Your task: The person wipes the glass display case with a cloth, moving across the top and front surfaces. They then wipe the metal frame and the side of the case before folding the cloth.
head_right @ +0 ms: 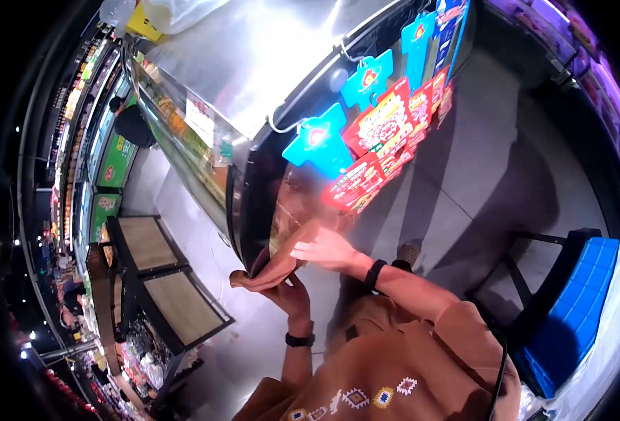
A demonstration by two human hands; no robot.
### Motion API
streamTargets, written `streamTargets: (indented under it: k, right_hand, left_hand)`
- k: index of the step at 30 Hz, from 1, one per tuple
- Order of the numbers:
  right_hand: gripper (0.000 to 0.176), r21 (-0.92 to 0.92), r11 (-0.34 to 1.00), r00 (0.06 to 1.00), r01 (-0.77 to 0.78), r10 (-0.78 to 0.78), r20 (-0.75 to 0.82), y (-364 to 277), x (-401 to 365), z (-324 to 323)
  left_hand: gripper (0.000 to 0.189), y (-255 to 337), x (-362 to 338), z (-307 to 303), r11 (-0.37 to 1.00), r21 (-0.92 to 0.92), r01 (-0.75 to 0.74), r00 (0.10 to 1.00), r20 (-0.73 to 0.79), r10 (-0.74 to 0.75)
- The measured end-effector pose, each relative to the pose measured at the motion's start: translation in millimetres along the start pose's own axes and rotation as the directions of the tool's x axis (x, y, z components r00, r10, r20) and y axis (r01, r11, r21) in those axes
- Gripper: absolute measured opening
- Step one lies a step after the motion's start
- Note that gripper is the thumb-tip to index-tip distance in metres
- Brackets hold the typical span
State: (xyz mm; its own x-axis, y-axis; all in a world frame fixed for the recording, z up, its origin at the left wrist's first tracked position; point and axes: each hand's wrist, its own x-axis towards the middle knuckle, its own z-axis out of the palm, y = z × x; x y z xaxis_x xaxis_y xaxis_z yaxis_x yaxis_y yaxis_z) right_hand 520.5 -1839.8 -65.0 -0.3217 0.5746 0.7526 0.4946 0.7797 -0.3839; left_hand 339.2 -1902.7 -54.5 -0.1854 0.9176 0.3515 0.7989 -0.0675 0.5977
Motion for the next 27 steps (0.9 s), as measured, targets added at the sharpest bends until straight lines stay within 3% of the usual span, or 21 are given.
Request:
streamTargets:
  k: [1, 3, 5, 6, 7, 9, 10, 12, 13, 16, 17, 18, 20, 22, 23, 24, 25, 26, 27]
  right_hand:
    - [0.035, -0.028, 1.000, 0.990, -0.002, 0.006, 0.141, 1, -5, 3]
    - [0.036, 0.301, 0.859, 0.869, -0.414, 0.275, 0.411, -1, -9, 13]
    - [0.035, 0.433, 0.626, 0.713, -0.648, 0.299, 0.634, -3, -9, 21]
    - [0.034, 0.459, 0.562, 0.672, -0.688, 0.256, 0.694, -1, -4, 18]
    - [0.033, 0.474, 0.496, 0.629, -0.727, 0.207, 0.749, 2, 1, 14]
    - [0.035, 0.460, 0.756, 0.831, -0.466, 0.195, 0.522, 3, -38, 51]
    - [0.036, 0.383, 0.860, 0.903, -0.338, 0.182, 0.390, 4, -58, 70]
    - [0.038, 0.029, 0.999, 0.855, -0.018, 0.001, 0.519, 6, -59, 59]
    - [0.043, 0.045, 0.999, 0.930, -0.005, -0.012, 0.368, 7, -59, 56]
    - [0.037, 0.134, 0.991, 0.950, -0.025, -0.018, 0.310, -2, -22, 22]
    - [0.031, 0.455, 0.710, 0.810, -0.538, 0.285, 0.513, -13, 10, -2]
    - [0.026, 0.522, 0.132, 0.528, -0.843, 0.393, 0.753, -21, 39, -19]
    - [0.028, 0.611, 0.067, 0.582, -0.789, 0.402, 0.707, -24, 35, 8]
    - [0.032, 0.629, 0.111, 0.613, -0.769, 0.405, 0.678, -31, 41, 12]
    - [0.036, 0.637, 0.394, 0.749, -0.662, 0.334, 0.572, -31, 45, 9]
    - [0.042, 0.568, 0.668, 0.863, -0.482, 0.247, 0.441, -32, 50, 5]
    - [0.050, 0.440, 0.853, 0.942, -0.280, 0.155, 0.299, -32, 54, 3]
    - [0.049, 0.353, 0.919, 0.972, -0.174, 0.102, 0.213, -36, 69, -7]
    - [0.048, 0.240, 0.968, 0.991, -0.076, 0.048, 0.124, -39, 84, -17]
  left_hand:
    - [0.068, 0, -7, 2, 0.973, 0.231, -0.029, 0.999, 0.020, 0.024]
    - [0.061, 4, -26, 14, 0.958, 0.288, 0.015, 1.000, -0.002, -0.015]
    - [0.073, -6, -54, 29, 0.942, 0.301, 0.148, 0.981, 0.073, -0.177]
    - [0.077, -9, -62, 33, 0.877, 0.464, 0.128, 0.958, 0.172, -0.231]
    - [0.079, -11, -69, 41, 0.885, 0.422, 0.195, 0.932, 0.202, -0.302]
    - [0.083, -10, -72, 53, 0.884, 0.340, 0.320, 0.867, 0.272, -0.418]
    - [0.078, -6, -67, 59, 0.906, 0.267, 0.328, 0.892, 0.229, -0.390]
    - [0.068, -2, -66, 66, 0.936, 0.121, 0.331, 0.927, 0.144, -0.347]
    - [0.067, 0, -67, 67, 0.952, 0.102, 0.289, 0.947, 0.115, -0.300]
    - [0.083, 9, -68, 55, 0.921, -0.079, 0.380, 0.915, 0.174, -0.363]
    - [0.080, 5, -73, 52, 0.958, -0.008, 0.288, 0.952, 0.113, -0.285]
    - [0.078, 11, -69, 32, 0.975, -0.075, 0.209, 0.967, 0.164, -0.195]
    - [0.073, 20, -64, 11, 0.995, -0.061, 0.077, 0.990, 0.124, -0.069]
    - [0.057, 16, -48, -9, 0.973, 0.134, -0.190, 0.982, 0.025, 0.188]
    - [0.056, 21, -39, -17, 0.995, 0.001, -0.102, 0.995, -0.017, 0.102]
    - [0.055, 35, -18, -28, 0.992, -0.022, -0.124, 0.989, -0.084, 0.122]
    - [0.053, 16, -12, -31, 0.950, -0.309, 0.036, 0.999, 0.046, -0.023]
    - [0.050, -2, -5, -33, 0.810, -0.544, 0.218, 0.970, 0.215, -0.117]
    - [0.049, 15, 17, -40, 0.922, -0.387, 0.017, 1.000, 0.019, -0.011]
